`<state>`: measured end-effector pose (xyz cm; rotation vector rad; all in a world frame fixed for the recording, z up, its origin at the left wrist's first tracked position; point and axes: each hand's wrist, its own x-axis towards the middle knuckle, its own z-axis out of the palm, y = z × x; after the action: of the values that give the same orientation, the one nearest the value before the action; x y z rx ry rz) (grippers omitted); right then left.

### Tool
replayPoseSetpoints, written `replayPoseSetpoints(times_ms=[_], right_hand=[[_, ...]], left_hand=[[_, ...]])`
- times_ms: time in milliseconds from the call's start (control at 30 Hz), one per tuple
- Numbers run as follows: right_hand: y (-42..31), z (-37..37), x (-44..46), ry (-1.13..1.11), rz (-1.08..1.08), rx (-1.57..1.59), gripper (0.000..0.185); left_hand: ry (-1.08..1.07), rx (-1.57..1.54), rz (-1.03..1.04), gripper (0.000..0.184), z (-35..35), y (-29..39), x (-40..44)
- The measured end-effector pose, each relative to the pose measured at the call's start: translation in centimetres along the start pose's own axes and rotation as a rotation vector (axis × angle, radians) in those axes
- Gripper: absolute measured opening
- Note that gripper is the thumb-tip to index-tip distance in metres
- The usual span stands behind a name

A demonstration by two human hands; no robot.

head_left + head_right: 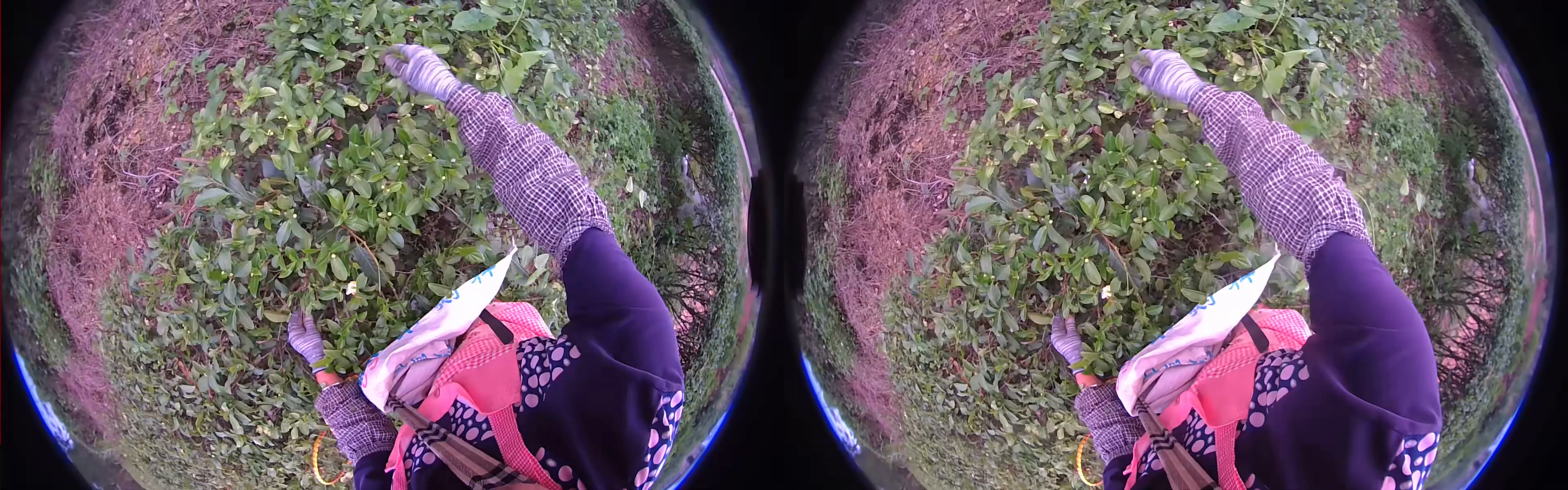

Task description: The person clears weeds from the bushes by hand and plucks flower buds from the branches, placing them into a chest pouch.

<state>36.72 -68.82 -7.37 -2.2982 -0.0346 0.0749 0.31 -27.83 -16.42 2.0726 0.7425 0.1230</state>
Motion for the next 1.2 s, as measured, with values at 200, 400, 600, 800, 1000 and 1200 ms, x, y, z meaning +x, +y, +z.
replayPoseSetpoints(times_ms=[200,400,600,800,1000,1200], right_hand=[[-8.3,6.7,0.1,-0.404,-0.189,-0.031,0.049],[-8.7,11.6,-1.0,-0.258,-0.37,0.104,0.043],[-10.8,11.0,6.1,-0.033,-0.122,0.186,0.052],[-13.5,15.0,9.9,-0.276,-0.339,0.023,0.053],[-13.2,14.9,5.0,-0.193,-0.384,0.141,0.049],[-17.5,9.7,2.8,-0.256,-0.292,0.426,0.061]], left_hand=[[-0.005,0.021,0.049,0.021,-0.2,-0.1,0.0],[0.06,0.08,0.089,0.02,0.0,-0.9,-0.2],[0.066,0.016,0.092,0.02,0.2,-0.7,-0.4],[0.096,0.219,0.182,0.017,0.0,-0.1,-0.6],[0.092,0.21,0.172,0.016,-0.2,1.1,-0.1],[0.086,0.174,0.159,0.017,-0.1,0.8,0.1]])
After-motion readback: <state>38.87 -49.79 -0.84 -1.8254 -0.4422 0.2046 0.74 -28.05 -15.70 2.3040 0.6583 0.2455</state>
